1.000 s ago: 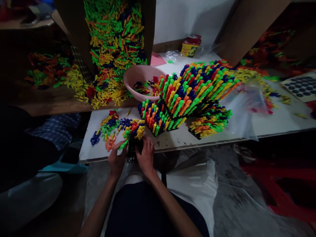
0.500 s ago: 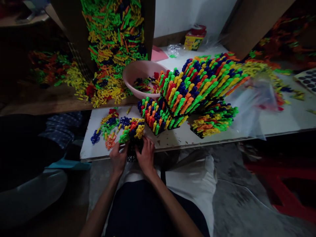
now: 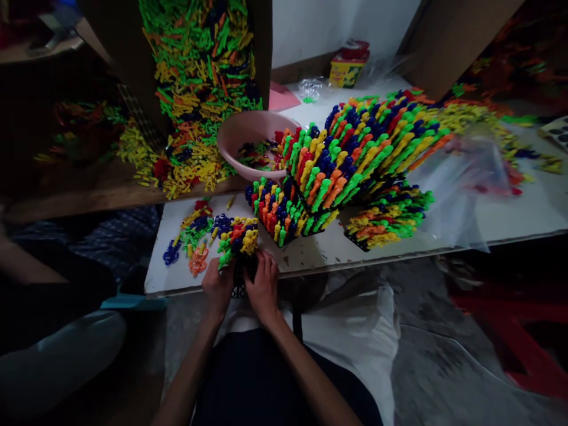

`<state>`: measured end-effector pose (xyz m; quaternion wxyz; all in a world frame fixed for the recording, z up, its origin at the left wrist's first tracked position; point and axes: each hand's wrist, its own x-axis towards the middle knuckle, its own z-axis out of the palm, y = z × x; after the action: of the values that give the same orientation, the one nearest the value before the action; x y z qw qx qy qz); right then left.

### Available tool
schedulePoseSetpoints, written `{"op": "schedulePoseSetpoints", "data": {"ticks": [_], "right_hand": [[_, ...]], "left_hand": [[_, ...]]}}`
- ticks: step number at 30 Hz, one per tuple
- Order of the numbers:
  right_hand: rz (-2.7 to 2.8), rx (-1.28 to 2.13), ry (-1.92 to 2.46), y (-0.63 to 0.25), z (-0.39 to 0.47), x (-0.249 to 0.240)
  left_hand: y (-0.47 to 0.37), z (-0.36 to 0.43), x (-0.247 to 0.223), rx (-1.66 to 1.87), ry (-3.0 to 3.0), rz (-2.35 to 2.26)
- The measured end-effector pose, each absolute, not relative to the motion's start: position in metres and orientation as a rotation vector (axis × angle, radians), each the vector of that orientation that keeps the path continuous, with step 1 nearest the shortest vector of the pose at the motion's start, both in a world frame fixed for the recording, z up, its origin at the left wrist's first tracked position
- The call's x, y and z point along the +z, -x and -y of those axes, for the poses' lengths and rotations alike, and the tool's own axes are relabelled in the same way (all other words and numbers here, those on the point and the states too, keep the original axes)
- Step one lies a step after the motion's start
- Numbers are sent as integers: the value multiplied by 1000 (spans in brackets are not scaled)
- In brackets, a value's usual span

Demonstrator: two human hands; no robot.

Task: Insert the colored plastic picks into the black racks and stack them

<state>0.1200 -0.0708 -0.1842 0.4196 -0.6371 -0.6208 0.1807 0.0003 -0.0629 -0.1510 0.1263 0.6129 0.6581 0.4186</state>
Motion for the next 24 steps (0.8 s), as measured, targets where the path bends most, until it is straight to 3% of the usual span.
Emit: {"op": "schedulePoseSetpoints", "data": {"ticks": [12,19,24], "right_hand": [[1543,440,1595,-119,71,-182],[1550,458,1584,-119,71,-180],[1549,434,1612,-118,71,-181]], "left_hand": [[3,56,-150,1106,-1730,-1981],[2,62,-160,1302,-1706,-1971],[9,62,-159,1235,-1695,-2009]]}}
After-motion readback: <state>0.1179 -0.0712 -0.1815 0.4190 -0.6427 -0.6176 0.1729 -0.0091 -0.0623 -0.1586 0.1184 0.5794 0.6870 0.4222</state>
